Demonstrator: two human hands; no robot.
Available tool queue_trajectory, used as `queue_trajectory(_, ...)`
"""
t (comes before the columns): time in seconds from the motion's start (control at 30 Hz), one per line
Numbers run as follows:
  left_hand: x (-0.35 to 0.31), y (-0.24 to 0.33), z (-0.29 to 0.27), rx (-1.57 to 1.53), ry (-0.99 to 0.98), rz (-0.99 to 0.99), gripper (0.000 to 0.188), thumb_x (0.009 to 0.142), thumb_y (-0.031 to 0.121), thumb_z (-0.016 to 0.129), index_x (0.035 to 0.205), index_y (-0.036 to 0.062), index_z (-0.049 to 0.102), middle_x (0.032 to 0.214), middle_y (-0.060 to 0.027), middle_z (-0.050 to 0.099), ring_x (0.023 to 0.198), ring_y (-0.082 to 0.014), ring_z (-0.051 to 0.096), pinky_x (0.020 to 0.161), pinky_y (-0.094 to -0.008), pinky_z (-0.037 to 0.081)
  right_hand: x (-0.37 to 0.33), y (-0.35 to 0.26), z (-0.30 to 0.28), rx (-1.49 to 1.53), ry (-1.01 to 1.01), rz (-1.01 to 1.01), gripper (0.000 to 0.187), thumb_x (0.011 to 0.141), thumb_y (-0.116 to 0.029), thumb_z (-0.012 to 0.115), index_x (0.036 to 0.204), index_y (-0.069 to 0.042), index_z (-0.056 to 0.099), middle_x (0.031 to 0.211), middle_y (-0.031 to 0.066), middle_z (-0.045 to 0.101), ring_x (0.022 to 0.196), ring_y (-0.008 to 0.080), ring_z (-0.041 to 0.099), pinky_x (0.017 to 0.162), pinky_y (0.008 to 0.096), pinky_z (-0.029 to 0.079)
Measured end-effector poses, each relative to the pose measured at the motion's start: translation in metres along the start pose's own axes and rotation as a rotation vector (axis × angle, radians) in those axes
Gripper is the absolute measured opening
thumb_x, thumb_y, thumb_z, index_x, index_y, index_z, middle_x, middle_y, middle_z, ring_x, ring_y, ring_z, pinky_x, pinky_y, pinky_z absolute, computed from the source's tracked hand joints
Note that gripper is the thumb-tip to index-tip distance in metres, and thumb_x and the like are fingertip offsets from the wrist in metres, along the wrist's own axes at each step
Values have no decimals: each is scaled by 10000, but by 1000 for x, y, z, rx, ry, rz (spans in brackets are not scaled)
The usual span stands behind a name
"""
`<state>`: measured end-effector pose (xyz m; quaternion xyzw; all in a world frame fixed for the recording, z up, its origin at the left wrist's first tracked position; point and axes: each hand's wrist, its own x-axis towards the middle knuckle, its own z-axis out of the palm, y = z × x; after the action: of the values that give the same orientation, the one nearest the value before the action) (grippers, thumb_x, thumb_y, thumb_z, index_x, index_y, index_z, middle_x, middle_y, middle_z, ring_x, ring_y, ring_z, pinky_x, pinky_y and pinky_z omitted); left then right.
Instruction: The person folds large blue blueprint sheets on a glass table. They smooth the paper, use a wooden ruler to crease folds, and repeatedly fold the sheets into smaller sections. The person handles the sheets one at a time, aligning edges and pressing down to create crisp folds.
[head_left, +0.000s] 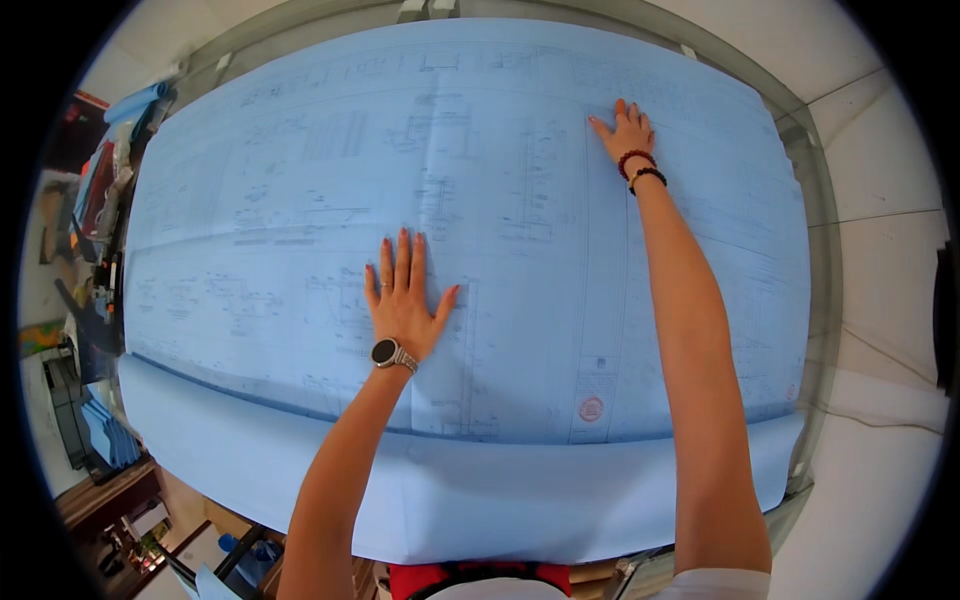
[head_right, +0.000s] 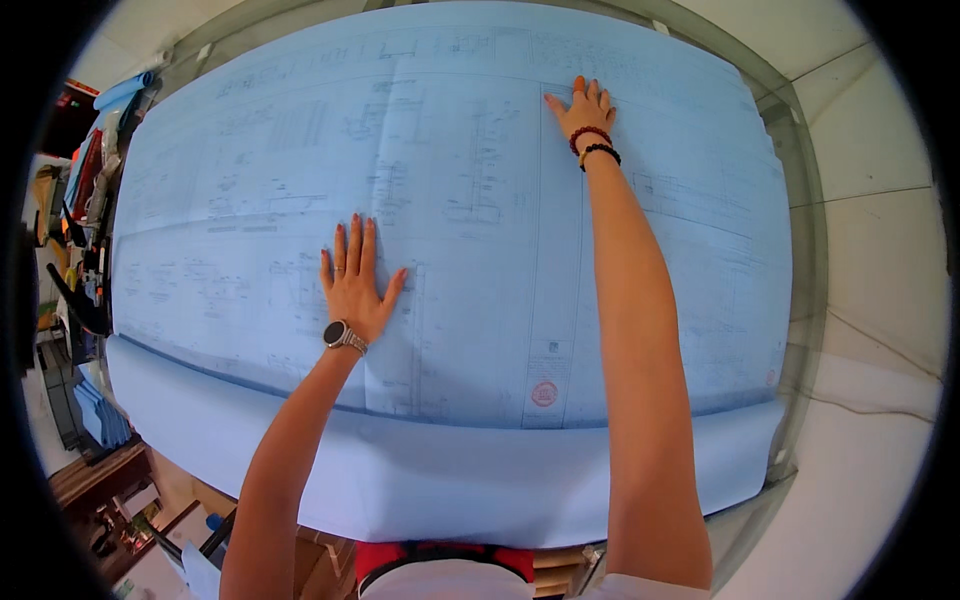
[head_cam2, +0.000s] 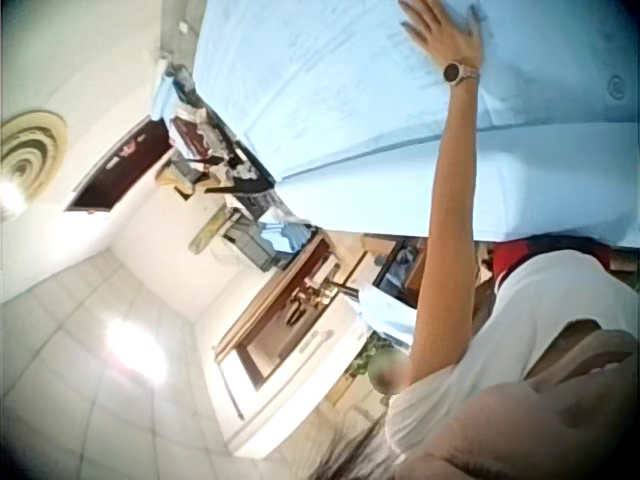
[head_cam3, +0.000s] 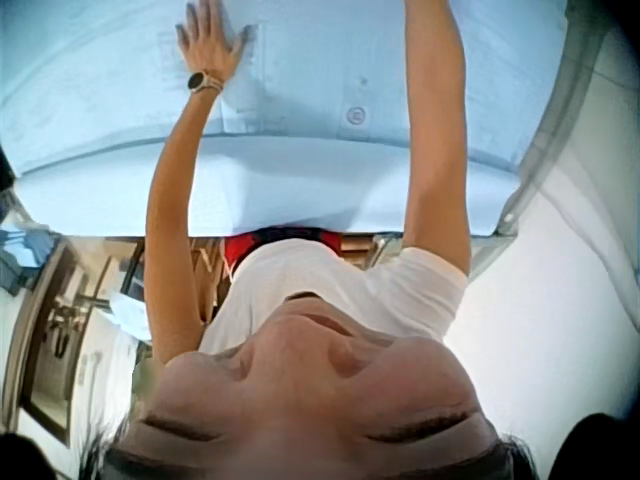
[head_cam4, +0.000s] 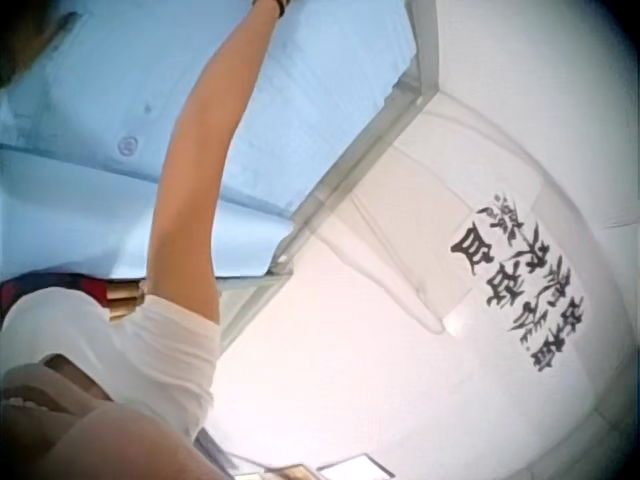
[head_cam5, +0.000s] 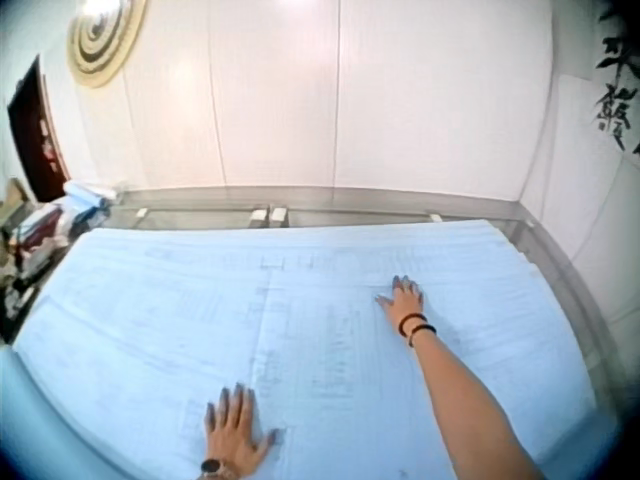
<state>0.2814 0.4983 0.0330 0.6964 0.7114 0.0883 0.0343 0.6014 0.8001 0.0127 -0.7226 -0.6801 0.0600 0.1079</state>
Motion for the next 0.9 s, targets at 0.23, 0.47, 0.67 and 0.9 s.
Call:
queue_trajectory(0.23, 1, 1, 2, 11, 23, 12, 793, 941, 557, 455, 1559, 121, 218, 1625, -79, 194, 1509, -281, 111, 1195, -524, 55, -32, -18, -10, -71, 306, -127, 301, 954, -318, 594, 1170, -131, 686, 1385, 77, 552, 1360, 319, 399, 1127, 526, 305)
queue_trajectory(0.47, 3, -1, 5, -32, 52, 34, 792, 949, 552, 452, 1553, 94, 222, 1621, -104, 196, 1505, -313, 115, 1187, -549, 70, -140, -42, -75, 398, 234, -478, 172, 864, -187, 693, 903, -20, 706, 919, 111, 682, 871, 306, 606, 746, 390, 502)
queue_trajectory(0.67, -11, -6, 2, 30, -80, 108, 768, 959, 496, 501, 1531, 47, 252, 1602, -164, 203, 1474, -373, 191, 1156, -563, 206, -236, -35, -93, 383, 259, -659, 101, 823, -93, 686, 912, -79, 732, 1003, 55, 702, 1015, 245, 624, 849, 369, 513)
queue_trajectory(0.9, -40, 60, -187, -897, -1033, 413, 370, 918, 230, 672, 1231, 36, 652, 1164, -147, 694, 998, -226, 698, 880, -343, 533, -305, 18, -77, 120, 152, -789, 148, 836, -78, 660, 950, -133, 737, 1240, 17, 640, 1206, 212, 542, 1070, 415, 434)
